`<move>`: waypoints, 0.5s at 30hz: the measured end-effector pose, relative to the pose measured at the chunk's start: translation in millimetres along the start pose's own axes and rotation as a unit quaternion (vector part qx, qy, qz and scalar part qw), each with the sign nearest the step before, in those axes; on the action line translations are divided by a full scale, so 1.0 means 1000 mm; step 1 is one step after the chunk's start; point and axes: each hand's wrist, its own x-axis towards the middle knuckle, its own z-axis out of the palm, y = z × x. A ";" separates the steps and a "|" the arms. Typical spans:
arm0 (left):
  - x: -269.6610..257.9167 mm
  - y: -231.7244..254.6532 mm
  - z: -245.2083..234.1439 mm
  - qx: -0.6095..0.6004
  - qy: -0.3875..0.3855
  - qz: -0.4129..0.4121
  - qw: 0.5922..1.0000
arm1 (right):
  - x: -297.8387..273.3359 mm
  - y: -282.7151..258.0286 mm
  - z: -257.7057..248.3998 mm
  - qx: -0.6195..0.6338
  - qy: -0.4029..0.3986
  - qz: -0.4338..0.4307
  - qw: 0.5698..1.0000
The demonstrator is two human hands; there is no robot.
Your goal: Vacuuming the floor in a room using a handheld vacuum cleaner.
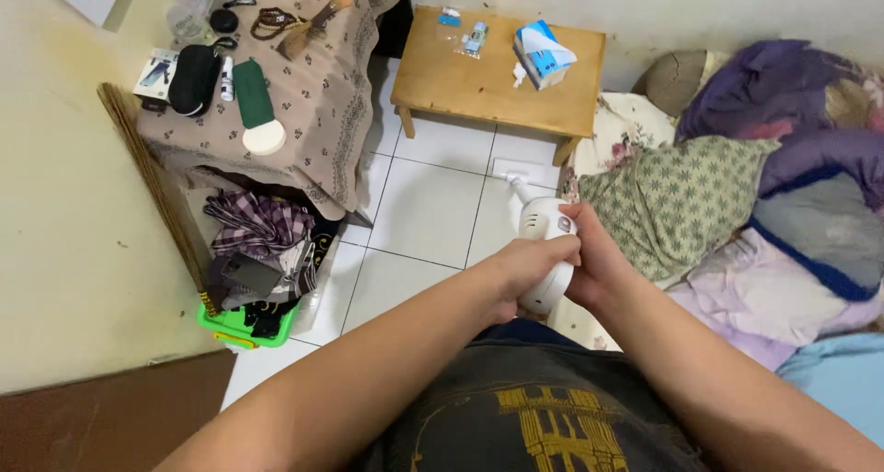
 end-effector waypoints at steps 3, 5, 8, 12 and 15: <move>0.026 0.010 -0.007 0.006 0.001 0.000 1.000 | 0.025 -0.018 -0.007 -0.032 0.047 0.013 0.998; 0.042 0.008 -0.016 0.016 -0.005 -0.002 1.000 | 0.038 -0.020 -0.008 -0.051 0.090 0.021 0.994; 0.062 0.002 -0.026 0.022 0.019 -0.012 1.000 | 0.059 -0.018 -0.022 -0.079 0.130 0.004 0.988; 0.047 -0.004 -0.030 0.026 0.055 -0.041 0.997 | 0.060 -0.004 -0.031 -0.054 0.069 0.021 0.996; 0.025 -0.013 -0.030 0.040 0.058 -0.053 0.996 | 0.029 0.007 -0.006 -0.049 0.101 0.050 0.992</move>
